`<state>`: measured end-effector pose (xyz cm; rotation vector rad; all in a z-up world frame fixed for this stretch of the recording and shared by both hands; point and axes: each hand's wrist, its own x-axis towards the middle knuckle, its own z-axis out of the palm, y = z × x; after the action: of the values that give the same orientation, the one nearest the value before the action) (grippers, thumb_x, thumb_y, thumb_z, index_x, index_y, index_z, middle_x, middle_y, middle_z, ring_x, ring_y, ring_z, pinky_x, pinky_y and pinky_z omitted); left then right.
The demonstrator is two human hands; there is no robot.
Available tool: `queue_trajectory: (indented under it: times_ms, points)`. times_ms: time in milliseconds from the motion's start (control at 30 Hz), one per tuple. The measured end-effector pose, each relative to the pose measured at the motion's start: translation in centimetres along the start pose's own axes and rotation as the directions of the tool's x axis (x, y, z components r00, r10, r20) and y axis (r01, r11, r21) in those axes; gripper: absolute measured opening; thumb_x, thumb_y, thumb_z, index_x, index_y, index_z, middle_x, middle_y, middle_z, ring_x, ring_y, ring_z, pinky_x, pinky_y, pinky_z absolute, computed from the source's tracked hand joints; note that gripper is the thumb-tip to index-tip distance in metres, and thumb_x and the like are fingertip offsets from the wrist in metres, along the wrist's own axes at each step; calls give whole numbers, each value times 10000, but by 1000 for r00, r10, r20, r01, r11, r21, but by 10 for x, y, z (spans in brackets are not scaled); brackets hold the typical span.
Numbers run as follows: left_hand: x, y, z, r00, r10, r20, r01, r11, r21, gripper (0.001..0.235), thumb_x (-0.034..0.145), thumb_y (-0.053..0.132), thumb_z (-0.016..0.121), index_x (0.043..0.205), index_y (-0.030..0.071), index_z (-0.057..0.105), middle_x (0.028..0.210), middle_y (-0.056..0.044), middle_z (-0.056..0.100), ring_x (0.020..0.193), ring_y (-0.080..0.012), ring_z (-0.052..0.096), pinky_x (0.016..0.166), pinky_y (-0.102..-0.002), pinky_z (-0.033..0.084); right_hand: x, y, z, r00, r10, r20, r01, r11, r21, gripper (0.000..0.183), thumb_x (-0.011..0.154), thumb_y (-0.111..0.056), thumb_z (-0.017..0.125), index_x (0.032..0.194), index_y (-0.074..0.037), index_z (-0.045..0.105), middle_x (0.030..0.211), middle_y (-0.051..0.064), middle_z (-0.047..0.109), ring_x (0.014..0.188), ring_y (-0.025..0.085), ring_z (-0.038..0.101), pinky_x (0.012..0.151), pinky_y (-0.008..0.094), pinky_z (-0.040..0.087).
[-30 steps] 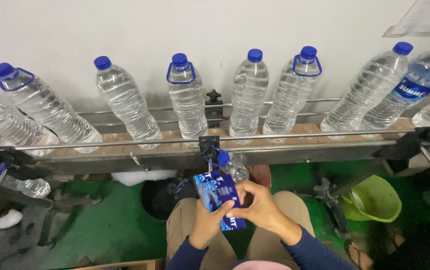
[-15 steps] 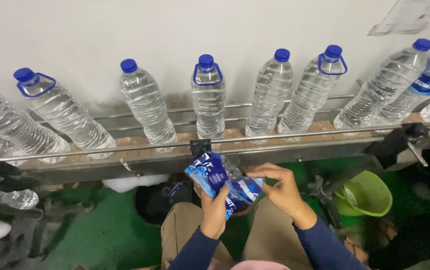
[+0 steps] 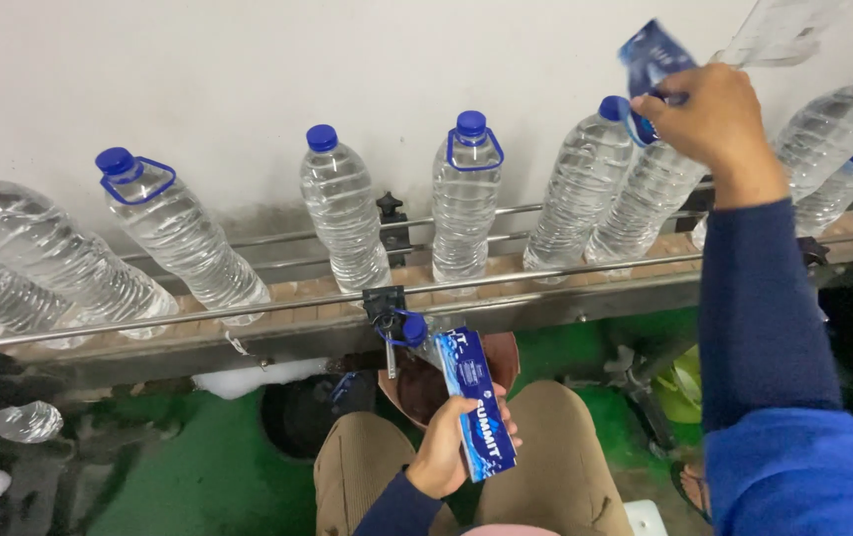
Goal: The person sits on the floor and applies blue labels to clear plastic water bottles moving along a conveyor belt. They pick labels from a stack in their left hand and place them onto the bottles with their right hand as the bottles pass by.
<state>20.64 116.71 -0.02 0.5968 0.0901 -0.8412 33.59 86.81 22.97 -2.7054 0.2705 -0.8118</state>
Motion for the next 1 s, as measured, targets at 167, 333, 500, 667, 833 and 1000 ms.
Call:
queue_trajectory:
  times_ms: [167,333,500,667,833,1000]
  points:
    - [-17,17,-22,998,-65,-6,65,992,105,354,866,123,434,1158,-56,521,991,-234,624,917,-395,631,792,-480,517,42,19,43,993,-55,103,65,993,-94,403,719,-375,819,961,-69,721,888,95,682,819,242,616,698,367,473]
    - [-35,35,-38,955,-37,-295,106,970,221,508,772,136,642,1253,77,490,1107,-137,614,1005,-280,601,899,-414,502,-6,-37,28,972,64,224,-139,931,338,644,821,-351,583,1353,-46,386,1455,146,246,1322,322,231,1037,503,190]
    - [-46,48,-65,904,70,-422,47,965,260,598,708,119,691,1262,72,471,1148,-152,623,1041,-295,607,915,-431,497,-32,-32,61,988,155,-4,-141,911,387,916,851,-182,719,1431,-191,10,1535,131,74,1408,361,134,1099,514,181]
    - [-60,64,-95,879,156,-450,5,942,337,720,699,167,690,1345,129,375,1244,-107,569,1118,-279,562,976,-411,461,-61,-11,97,949,195,-247,-51,869,492,1183,973,-55,841,1400,-368,-216,1565,148,-178,1515,420,-2,1151,620,24]
    - [-78,80,-117,849,147,-507,92,904,417,679,675,232,718,1285,133,437,1186,-105,619,1081,-265,599,971,-416,465,-59,10,95,980,92,-178,9,869,494,1213,957,-337,881,1362,-409,-259,1545,174,-212,1527,402,-22,1198,572,112]
    - [-92,90,-117,851,158,-502,91,895,436,618,671,203,726,1235,121,490,1112,-109,648,999,-272,634,903,-419,521,-54,-8,100,977,136,-164,-48,891,451,1274,956,-12,880,1366,-376,-270,1539,169,-213,1524,408,17,1195,560,95]
